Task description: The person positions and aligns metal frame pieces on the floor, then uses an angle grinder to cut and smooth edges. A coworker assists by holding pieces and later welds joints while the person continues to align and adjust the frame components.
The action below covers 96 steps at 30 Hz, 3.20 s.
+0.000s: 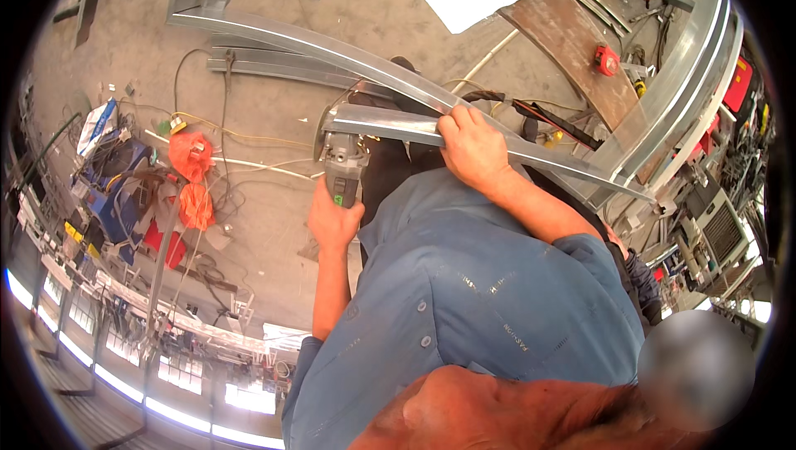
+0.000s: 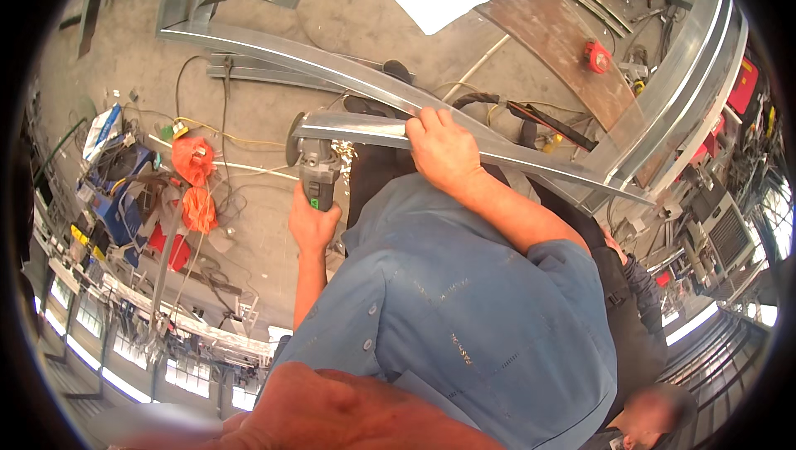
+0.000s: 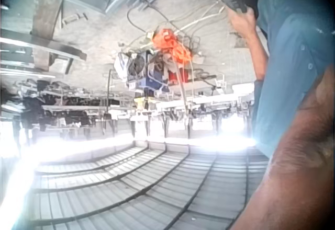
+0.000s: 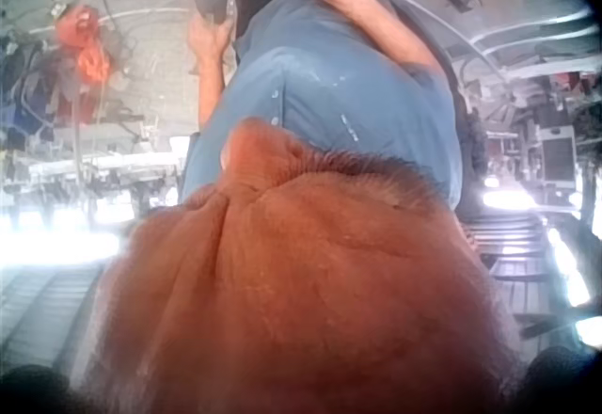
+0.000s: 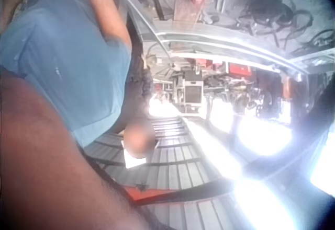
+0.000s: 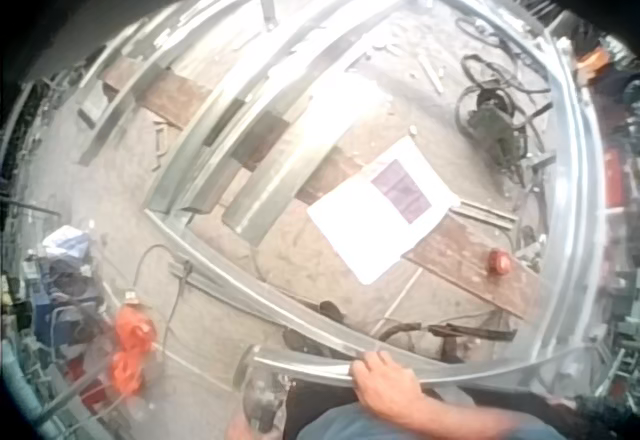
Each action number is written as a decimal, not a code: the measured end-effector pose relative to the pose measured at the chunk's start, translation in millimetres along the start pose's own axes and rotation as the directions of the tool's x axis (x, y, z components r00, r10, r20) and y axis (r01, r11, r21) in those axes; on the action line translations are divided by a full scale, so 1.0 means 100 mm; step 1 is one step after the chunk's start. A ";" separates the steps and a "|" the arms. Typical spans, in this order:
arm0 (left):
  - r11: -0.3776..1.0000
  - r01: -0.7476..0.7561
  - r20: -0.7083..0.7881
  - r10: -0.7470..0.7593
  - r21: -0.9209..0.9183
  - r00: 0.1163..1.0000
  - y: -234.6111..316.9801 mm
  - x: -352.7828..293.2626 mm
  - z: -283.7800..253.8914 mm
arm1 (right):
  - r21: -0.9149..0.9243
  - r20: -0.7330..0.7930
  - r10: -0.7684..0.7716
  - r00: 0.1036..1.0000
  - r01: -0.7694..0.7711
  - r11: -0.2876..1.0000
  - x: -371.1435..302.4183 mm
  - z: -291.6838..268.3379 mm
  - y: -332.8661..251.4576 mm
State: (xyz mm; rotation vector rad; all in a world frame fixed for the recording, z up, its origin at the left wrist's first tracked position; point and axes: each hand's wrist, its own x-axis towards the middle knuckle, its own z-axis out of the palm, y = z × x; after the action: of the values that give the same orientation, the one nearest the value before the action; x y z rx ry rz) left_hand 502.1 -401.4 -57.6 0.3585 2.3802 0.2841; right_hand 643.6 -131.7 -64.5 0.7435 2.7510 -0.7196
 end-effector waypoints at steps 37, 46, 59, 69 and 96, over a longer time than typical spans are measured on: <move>0.999 0.010 -0.136 -0.015 -0.034 0.991 0.25 -0.34 -0.08 | 0.020 0.032 -0.002 1.000 0.001 1.000 0.01 -0.01 0.01; 0.995 -0.097 -0.184 0.094 -0.007 0.978 0.19 -0.34 0.01 | 0.019 0.008 -0.006 1.000 0.006 1.000 0.01 0.00 0.01; 0.997 -0.071 -0.190 0.078 0.043 0.979 0.16 -0.32 0.10 | 0.017 0.002 -0.008 1.000 0.008 1.000 0.00 0.01 0.01; 0.993 -0.102 -0.209 0.111 0.053 0.972 0.10 -0.29 0.16 | 0.006 0.007 -0.005 1.000 0.005 1.000 0.01 0.00 0.01; 0.995 -0.091 -0.117 0.096 0.050 0.989 0.05 -0.08 0.13 | 0.026 0.070 0.043 0.997 -0.045 0.999 0.00 0.02 0.02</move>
State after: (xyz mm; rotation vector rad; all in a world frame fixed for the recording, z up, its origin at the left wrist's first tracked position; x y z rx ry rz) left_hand 517.1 -398.2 -60.5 0.4871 2.4939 0.3033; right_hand 644.7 -131.7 -67.1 0.7672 2.6596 -0.7610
